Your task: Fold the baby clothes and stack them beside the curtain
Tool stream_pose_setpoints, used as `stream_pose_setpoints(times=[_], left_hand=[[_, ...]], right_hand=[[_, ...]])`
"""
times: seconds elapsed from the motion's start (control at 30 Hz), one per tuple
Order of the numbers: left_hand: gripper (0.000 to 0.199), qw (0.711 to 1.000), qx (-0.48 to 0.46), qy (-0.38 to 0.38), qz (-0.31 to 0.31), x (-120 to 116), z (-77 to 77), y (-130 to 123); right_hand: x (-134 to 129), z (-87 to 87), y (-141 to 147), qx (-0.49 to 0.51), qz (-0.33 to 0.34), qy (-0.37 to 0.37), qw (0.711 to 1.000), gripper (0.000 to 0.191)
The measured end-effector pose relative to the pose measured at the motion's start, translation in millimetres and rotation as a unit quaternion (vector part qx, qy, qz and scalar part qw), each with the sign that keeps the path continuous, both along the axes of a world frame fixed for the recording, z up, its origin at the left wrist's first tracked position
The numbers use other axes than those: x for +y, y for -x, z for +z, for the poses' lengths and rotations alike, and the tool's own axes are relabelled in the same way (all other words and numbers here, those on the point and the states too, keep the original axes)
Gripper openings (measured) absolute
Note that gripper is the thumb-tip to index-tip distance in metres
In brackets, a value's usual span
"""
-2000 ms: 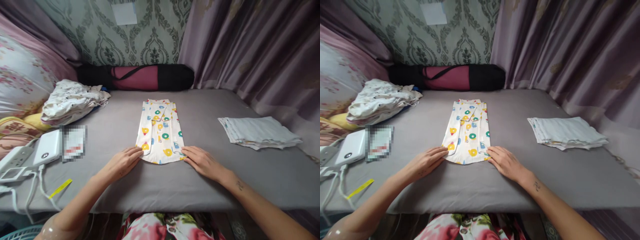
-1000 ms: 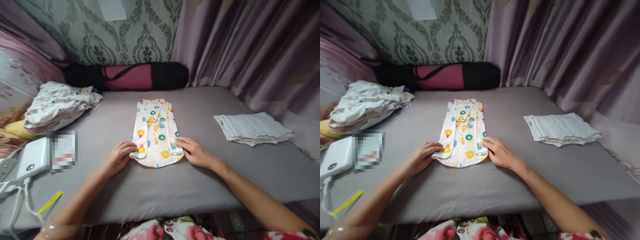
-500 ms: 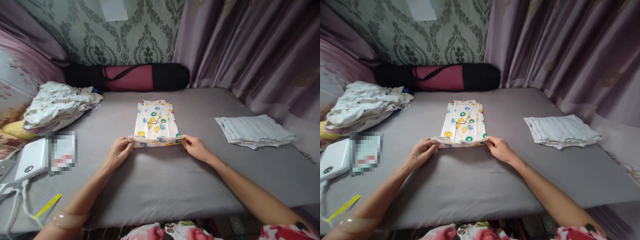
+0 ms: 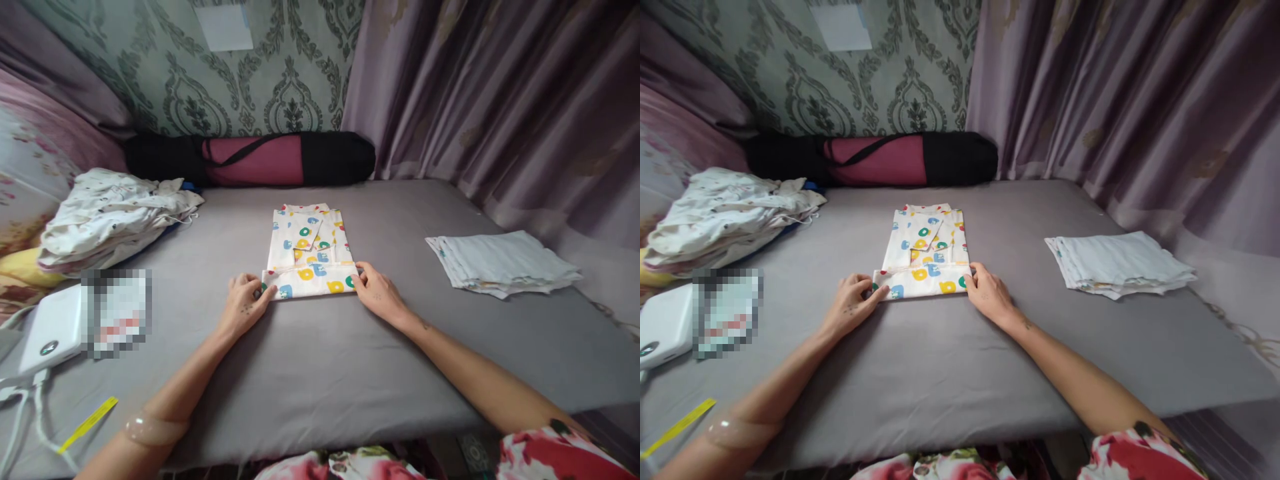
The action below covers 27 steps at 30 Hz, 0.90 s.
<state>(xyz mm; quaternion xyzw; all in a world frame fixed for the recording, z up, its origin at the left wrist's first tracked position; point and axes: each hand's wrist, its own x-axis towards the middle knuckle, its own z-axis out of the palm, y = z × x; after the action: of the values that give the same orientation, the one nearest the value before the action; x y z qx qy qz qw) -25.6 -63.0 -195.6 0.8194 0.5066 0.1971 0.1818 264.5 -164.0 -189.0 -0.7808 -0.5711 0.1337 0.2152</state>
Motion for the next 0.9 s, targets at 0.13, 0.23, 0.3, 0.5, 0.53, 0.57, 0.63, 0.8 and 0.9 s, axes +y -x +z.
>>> stream_pose_setpoints(times=[0.13, 0.23, 0.3, 0.5, 0.53, 0.57, 0.63, 0.8, 0.9], left_hand=[[0.043, 0.999, 0.001, -0.036, -0.017, -1, -4.6, 3], [0.044, 0.998, 0.013, -0.063, -0.027, -1, -7.9, 5], [0.044, 0.997, 0.021, -0.072, -0.031, 0, -9.1, 8], [0.040, 0.997, 0.031, -0.063, -0.033, -2, -6.1, 18], [0.037, 0.997, 0.033, -0.063, -0.027, -3, -4.0, 19], [0.034, 0.997, 0.034, -0.066, -0.021, -4, -1.1, 19], [0.026, 0.995, 0.031, -0.092, -0.014, -7, 6.0, 16], [0.029, 0.980, 0.001, -0.166, -0.108, -13, 16.8, -16], [0.043, 0.975, 0.043, -0.150, -0.156, -13, 8.2, -39]], right_hand=[[-6, 3.3, 7, -0.081, 0.009, 0.034, 0.996, 0.036], [-9, 8.8, 14, -0.121, 0.017, 0.049, 0.991, 0.036], [-10, 14.1, 18, -0.132, 0.021, 0.060, 0.989, 0.035], [-15, 24.9, 14, -0.124, 0.039, 0.072, 0.989, 0.030], [-16, 24.3, 11, -0.120, 0.043, 0.070, 0.989, 0.029], [-16, 22.7, 7, -0.120, 0.047, 0.064, 0.990, 0.029], [-14, 17.0, 2, -0.134, 0.057, 0.031, 0.989, 0.031], [2, -1.9, 9, -0.171, 0.187, -0.067, 0.965, 0.045], [12, -6.8, 24, -0.167, 0.286, -0.052, 0.942, 0.052]])
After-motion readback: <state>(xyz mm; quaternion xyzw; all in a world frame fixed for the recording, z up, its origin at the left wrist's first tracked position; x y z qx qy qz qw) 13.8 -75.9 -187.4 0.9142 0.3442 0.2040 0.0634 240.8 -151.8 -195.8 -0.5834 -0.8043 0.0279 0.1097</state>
